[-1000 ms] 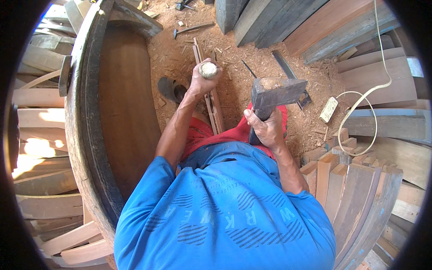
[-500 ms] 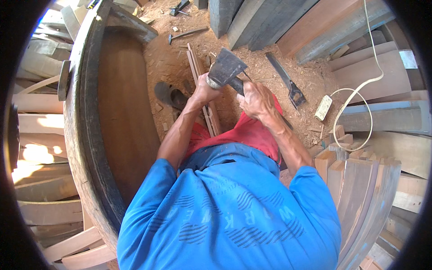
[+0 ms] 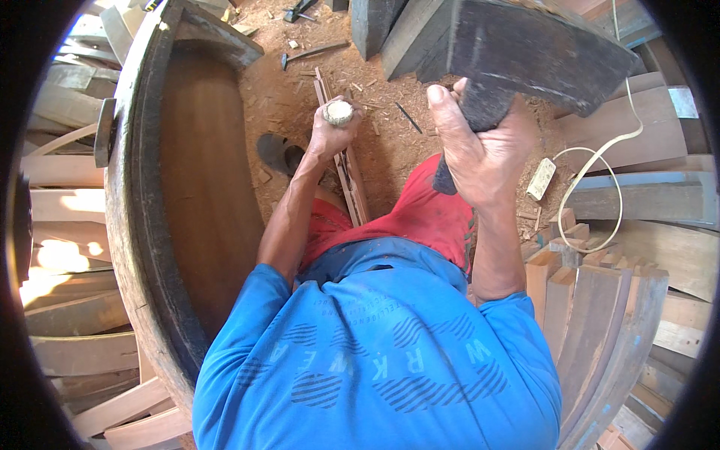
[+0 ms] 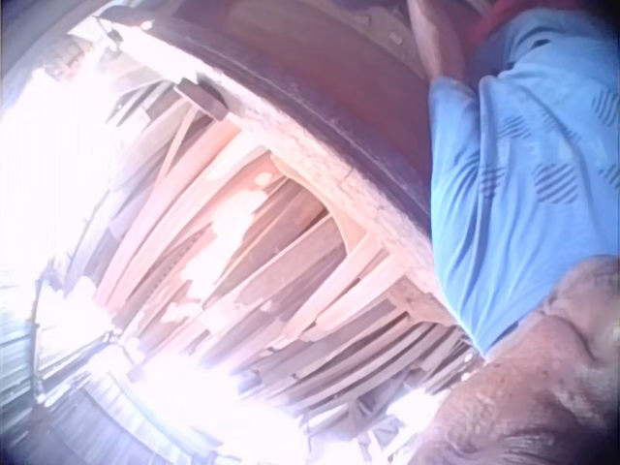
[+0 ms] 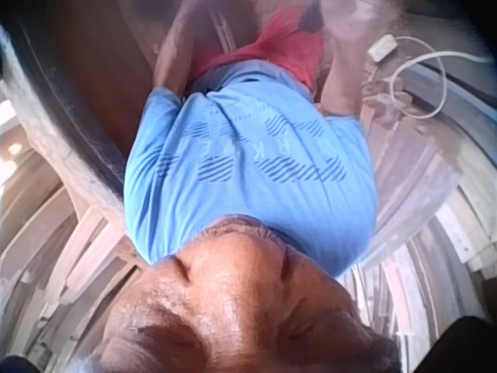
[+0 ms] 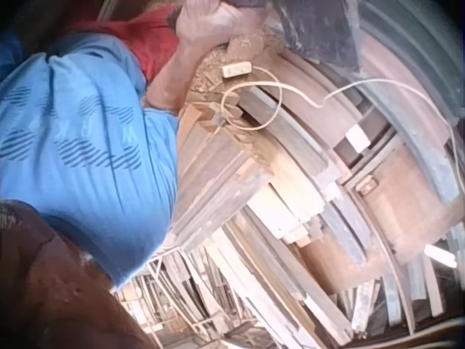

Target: The person uses a hammer to strike a chisel, carving a groove into a piece of wood. They handle the wood piece by hand, clearing away shavings as they work.

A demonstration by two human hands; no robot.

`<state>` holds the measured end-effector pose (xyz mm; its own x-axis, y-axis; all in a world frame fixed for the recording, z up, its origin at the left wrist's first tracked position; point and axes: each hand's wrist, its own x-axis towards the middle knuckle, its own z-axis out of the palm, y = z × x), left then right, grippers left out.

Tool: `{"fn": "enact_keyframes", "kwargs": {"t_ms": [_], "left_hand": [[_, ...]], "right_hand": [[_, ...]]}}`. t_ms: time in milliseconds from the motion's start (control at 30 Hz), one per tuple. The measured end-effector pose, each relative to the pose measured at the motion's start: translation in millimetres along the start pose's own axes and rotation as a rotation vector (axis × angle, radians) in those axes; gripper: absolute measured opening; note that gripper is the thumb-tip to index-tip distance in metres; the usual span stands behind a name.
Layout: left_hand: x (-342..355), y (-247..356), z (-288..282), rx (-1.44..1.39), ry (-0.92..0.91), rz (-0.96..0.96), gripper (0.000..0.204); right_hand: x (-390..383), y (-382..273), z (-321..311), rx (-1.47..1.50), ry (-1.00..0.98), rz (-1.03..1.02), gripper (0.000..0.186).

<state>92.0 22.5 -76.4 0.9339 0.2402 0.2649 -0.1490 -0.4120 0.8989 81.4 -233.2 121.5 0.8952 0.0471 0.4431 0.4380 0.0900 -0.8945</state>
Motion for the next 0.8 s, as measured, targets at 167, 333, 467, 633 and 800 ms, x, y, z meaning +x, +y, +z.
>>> {"fn": "enact_keyframes", "kwargs": {"t_ms": [167,333,467,633,800], "left_hand": [[-2.3,-3.1,-2.1,-0.036,0.002,-0.023,0.009],[-3.1,-9.8,-0.7,0.037,-0.055,-0.142,0.007],[-6.2,9.5,4.9,0.157,-0.085,-0.109,0.006],[-12.6,27.7,11.8,0.177,-0.174,-0.086,0.016],[-11.6,15.0,27.7,0.277,-0.22,0.153,0.02]], "right_hand": [[0.2,-4.1,-1.4,0.1,0.051,-0.035,0.014],[7.5,-5.7,-6.4,0.09,0.013,-0.071,0.014],[7.0,-2.1,-1.0,0.103,0.035,-0.027,0.015],[-9.8,28.5,15.0,-0.159,-0.102,0.038,0.013],[-41.7,91.8,11.8,-0.707,-0.569,0.173,0.028]]}}
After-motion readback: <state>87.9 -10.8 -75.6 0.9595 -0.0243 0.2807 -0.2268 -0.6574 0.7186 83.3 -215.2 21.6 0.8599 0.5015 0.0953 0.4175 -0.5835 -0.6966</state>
